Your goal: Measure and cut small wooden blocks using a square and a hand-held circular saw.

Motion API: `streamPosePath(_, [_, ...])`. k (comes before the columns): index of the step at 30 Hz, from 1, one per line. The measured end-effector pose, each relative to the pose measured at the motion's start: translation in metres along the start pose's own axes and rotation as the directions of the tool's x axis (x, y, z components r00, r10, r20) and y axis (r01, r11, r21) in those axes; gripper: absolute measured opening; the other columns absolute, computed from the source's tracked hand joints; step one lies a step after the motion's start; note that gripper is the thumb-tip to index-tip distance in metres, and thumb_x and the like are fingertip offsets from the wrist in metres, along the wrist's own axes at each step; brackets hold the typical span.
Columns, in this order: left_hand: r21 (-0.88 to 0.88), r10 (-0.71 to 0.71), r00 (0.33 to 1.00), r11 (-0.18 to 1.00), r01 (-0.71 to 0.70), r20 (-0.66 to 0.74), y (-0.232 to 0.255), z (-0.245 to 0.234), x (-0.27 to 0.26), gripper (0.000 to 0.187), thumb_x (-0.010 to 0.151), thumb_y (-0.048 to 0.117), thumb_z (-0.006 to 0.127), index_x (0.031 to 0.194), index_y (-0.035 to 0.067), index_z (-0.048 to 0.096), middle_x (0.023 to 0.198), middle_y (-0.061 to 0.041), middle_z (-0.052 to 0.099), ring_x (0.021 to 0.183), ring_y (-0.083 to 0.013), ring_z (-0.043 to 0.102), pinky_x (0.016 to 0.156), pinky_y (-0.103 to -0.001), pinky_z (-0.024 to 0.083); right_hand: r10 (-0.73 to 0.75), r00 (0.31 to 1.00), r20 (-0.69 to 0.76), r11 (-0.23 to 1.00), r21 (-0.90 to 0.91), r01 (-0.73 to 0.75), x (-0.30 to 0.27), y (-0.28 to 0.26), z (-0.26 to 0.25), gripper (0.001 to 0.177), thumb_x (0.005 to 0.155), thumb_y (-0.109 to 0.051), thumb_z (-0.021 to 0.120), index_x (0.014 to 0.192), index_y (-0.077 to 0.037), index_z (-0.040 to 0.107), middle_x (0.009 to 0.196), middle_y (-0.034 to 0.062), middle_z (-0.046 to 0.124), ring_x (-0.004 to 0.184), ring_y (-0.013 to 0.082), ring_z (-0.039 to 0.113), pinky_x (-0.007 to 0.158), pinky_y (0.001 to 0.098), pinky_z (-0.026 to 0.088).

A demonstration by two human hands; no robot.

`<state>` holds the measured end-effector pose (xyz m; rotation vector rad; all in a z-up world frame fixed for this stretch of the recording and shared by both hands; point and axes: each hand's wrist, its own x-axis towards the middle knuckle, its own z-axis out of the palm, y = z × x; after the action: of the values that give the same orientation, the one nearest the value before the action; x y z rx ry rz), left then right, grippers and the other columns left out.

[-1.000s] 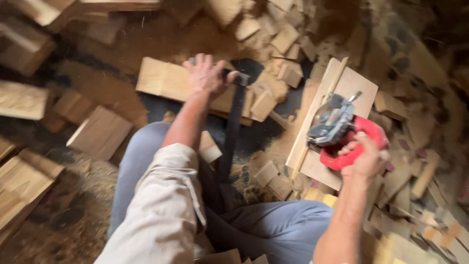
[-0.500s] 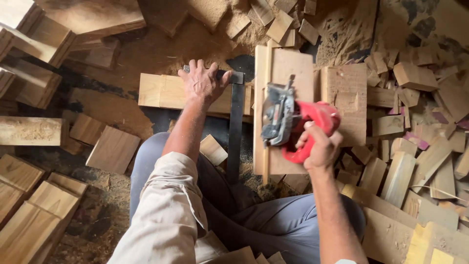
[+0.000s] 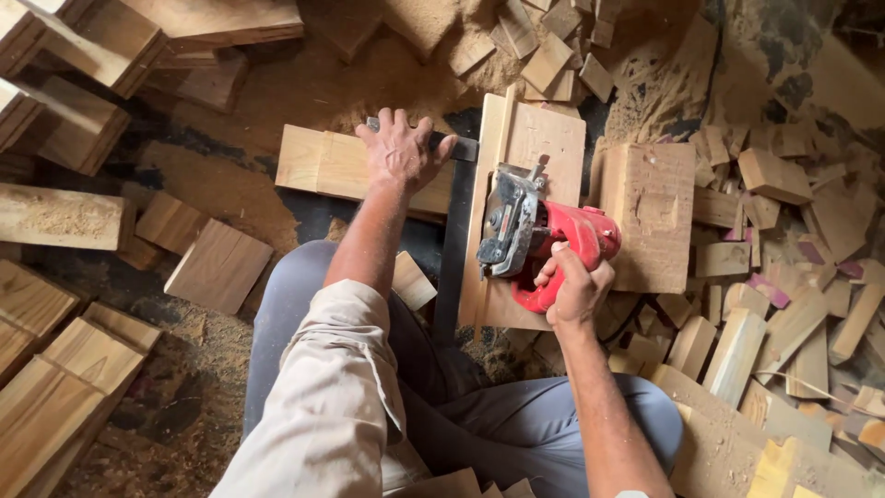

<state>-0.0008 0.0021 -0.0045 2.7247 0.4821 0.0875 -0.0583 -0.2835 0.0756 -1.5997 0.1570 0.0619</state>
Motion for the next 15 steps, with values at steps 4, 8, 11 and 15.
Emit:
streamPosePath(4, [0.034, 0.019, 0.999, 0.999, -0.017, -0.050, -0.003, 0.008, 0.001, 0.058, 0.096, 0.070, 0.045, 0.116, 0.022, 0.070, 0.117, -0.014, 0.061, 0.116, -0.0318, 0.048, 0.091, -0.063, 0.036, 0.013, 1.000, -0.021, 1.000, -0.009, -0.013, 0.014, -0.006, 0.011, 0.010, 0.087, -0.009, 0.066, 0.088, 0.001, 0.065, 0.061, 0.0077, 0.057, 0.046, 0.0166, 0.054, 0.043, 0.0313, 0.048])
streamPosePath(8, [0.022, 0.017, 0.998, 1.000, -0.016, -0.062, -0.004, 0.010, 0.001, 0.057, 0.096, 0.070, 0.046, 0.114, 0.022, 0.070, 0.116, -0.014, 0.061, 0.116, -0.0318, 0.049, 0.090, -0.061, 0.036, 0.045, 0.999, -0.017, 0.999, -0.004, -0.045, 0.033, -0.011, 0.018, 0.012, 0.085, -0.010, 0.066, 0.089, 0.001, 0.065, 0.060, 0.0074, 0.057, 0.045, 0.0169, 0.053, 0.042, 0.0314, 0.048])
streamPosePath(11, [0.044, -0.001, 1.000, 0.999, 0.002, -0.025, -0.002, 0.006, 0.000, 0.057, 0.097, 0.071, 0.044, 0.117, 0.023, 0.069, 0.119, -0.012, 0.060, 0.119, -0.0306, 0.048, 0.093, -0.061, 0.036, 0.057, 0.998, -0.007, 0.998, -0.011, -0.057, 0.043, -0.015, 0.026, 0.013, 0.084, -0.011, 0.066, 0.090, 0.001, 0.065, 0.060, 0.0067, 0.056, 0.044, 0.0168, 0.052, 0.041, 0.0312, 0.047])
streamPosePath(15, [0.069, -0.024, 0.999, 0.997, 0.022, 0.023, 0.000, 0.002, 0.003, 0.061, 0.096, 0.073, 0.040, 0.122, 0.024, 0.067, 0.117, -0.013, 0.059, 0.116, -0.0301, 0.047, 0.091, -0.063, 0.035, 0.040, 0.999, 0.014, 0.999, -0.005, -0.040, 0.055, -0.022, 0.036, 0.012, 0.084, -0.011, 0.066, 0.089, 0.000, 0.065, 0.060, 0.0062, 0.055, 0.044, 0.0166, 0.052, 0.041, 0.0311, 0.046])
